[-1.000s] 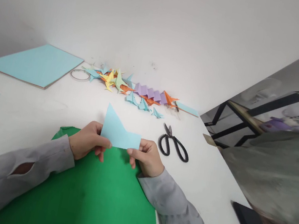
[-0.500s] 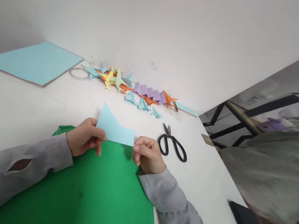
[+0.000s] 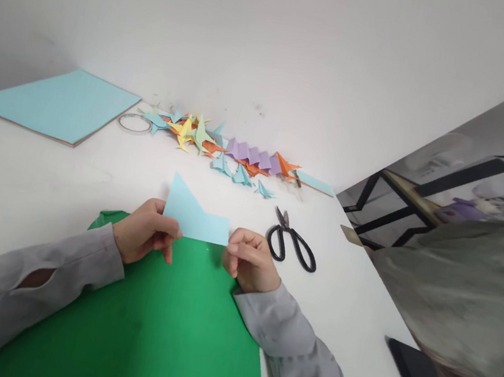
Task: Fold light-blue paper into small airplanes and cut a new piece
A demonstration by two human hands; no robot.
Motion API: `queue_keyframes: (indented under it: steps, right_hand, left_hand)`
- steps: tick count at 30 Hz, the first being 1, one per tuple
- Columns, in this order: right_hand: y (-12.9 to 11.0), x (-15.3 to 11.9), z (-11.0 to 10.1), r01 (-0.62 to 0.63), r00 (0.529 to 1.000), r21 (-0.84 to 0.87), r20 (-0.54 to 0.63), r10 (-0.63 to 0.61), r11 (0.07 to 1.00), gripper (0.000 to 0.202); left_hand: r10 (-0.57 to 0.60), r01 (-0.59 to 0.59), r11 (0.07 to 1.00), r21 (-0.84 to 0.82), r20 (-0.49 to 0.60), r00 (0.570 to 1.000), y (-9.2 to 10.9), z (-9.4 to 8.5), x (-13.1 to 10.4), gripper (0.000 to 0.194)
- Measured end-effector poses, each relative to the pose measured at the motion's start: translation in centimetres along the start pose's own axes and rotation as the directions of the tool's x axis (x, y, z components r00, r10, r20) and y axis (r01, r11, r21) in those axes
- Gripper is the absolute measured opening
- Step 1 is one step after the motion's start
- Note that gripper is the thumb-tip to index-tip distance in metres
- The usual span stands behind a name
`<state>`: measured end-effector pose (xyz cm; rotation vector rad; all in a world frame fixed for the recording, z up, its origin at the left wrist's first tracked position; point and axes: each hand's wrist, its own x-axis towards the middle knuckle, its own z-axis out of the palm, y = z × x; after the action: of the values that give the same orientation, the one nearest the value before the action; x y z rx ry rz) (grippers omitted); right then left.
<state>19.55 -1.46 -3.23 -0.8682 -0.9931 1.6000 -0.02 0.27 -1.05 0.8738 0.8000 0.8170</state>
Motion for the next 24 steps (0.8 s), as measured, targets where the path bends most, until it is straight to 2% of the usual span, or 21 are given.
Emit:
queue_keyframes:
  steps: [8,14,16,19,24]
  right_hand:
    - [-0.2,0.1,0.1,0.021,1.000,0.016,-0.015,-0.020,1.000,0.006]
    - [0.2,0.0,0.7,0.042,0.998,-0.092,0.052,-0.037,0.995,0.026]
    - [0.4,0.0,0.8,0.057,0.996,-0.175,0.078,-0.044,0.983,0.030]
    - [0.5,-0.1,1.0,0.051,0.996,-0.276,0.089,-0.028,0.960,0.022]
    - [0.2,-0.3,1.2,0.042,0.997,-0.308,0.071,-0.022,0.950,0.019]
  left_hand:
    - [-0.003,0.002,1.000,-0.025,-0.037,0.999,0.3,0.2,-0.1,0.018]
    - [0.009,-0.008,1.000,0.014,-0.008,1.000,0.0,0.1,0.0,0.018]
    - [0.007,-0.009,0.997,0.074,0.022,1.000,-0.2,0.2,0.0,0.015]
    - [0.006,-0.021,0.976,0.219,0.072,0.997,-0.4,0.4,-0.2,0.013]
    - [0.019,-0.045,0.901,0.431,0.065,0.998,-0.5,0.8,-0.4,0.010]
